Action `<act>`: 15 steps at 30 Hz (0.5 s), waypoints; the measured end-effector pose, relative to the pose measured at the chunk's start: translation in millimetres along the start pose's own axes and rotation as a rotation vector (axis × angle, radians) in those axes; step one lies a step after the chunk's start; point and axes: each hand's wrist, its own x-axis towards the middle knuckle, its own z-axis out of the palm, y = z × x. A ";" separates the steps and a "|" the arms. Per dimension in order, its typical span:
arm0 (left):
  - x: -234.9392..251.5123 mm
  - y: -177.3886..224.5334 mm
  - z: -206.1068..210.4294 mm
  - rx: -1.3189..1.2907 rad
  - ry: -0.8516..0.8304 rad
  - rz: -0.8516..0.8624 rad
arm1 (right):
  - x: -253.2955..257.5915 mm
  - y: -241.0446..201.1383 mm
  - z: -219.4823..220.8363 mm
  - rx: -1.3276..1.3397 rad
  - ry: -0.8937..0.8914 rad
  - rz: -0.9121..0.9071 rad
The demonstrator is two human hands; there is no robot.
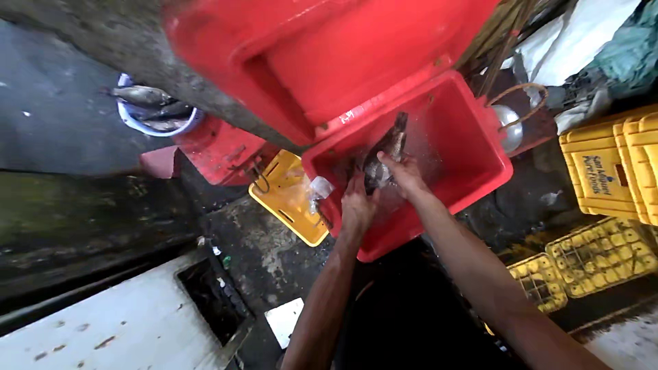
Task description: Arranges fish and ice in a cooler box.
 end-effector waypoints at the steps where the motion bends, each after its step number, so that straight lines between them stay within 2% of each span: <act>1: -1.4 -2.9 -5.7 0.003 0.001 0.003 | -10.3 -5.1 6.1 -0.025 0.013 -0.023; 7: -14.8 -15.8 -28.0 -0.015 0.002 0.057 | -40.9 -11.3 24.9 -0.117 0.071 -0.106; 15: -21.9 -26.5 -30.3 -0.075 0.068 0.181 | -63.0 -22.1 30.3 -0.169 0.065 -0.263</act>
